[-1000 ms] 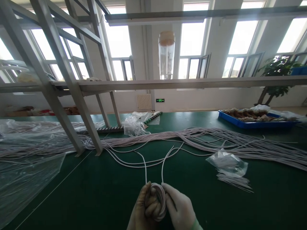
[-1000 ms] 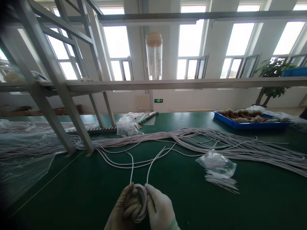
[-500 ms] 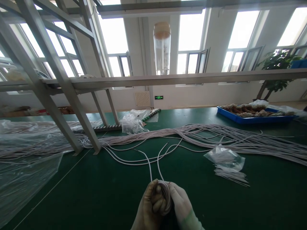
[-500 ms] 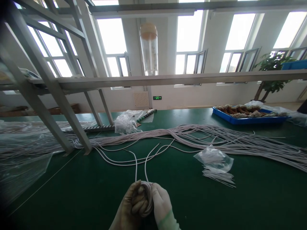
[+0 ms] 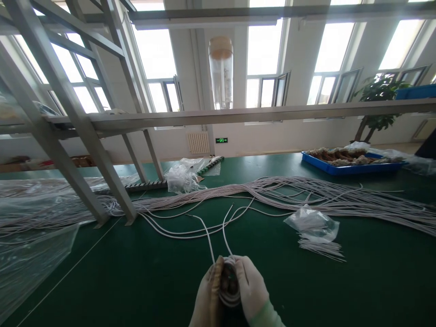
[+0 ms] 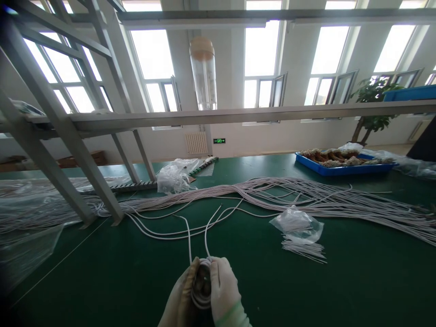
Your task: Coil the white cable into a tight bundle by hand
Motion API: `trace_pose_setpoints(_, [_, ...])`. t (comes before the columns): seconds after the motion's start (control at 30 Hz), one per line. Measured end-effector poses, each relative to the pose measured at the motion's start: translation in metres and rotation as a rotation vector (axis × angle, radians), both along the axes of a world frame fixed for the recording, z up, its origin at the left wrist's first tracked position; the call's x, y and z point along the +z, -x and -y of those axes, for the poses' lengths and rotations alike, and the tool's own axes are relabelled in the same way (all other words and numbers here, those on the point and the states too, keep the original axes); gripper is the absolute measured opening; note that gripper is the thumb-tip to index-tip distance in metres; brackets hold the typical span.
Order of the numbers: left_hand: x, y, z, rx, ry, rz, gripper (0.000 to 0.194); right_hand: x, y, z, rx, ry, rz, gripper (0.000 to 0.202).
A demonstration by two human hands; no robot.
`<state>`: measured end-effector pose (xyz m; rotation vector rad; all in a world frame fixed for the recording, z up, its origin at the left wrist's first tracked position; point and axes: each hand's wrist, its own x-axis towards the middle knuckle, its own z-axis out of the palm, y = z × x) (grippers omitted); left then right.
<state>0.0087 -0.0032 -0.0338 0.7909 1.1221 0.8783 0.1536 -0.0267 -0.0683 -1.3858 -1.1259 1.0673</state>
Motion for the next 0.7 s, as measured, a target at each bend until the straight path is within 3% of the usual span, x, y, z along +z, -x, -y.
trace_pose_setpoints(0.17, [0.004, -0.007, -0.001, -0.052, -0.082, -0.098, 0.031, -0.001, -0.003, -0.002, -0.052, -0.081, 0.203, 0.044])
trace_pose_setpoints(0.4, [0.017, -0.002, -0.008, -0.173, -0.211, -0.291, 0.045, 0.008, -0.009, -0.002, -0.04, -0.265, 0.339, 0.048])
trace_pose_setpoints(0.6, [0.035, -0.002, -0.002, -0.208, -0.103, -0.227, 0.033, 0.007, -0.011, 0.0, -0.016, -0.387, 0.443, 0.034])
trace_pose_setpoints(0.7, [0.034, -0.003, -0.001, -0.21, -0.172, -0.257, 0.039, 0.007, -0.011, -0.002, -0.033, -0.353, 0.435, 0.025])
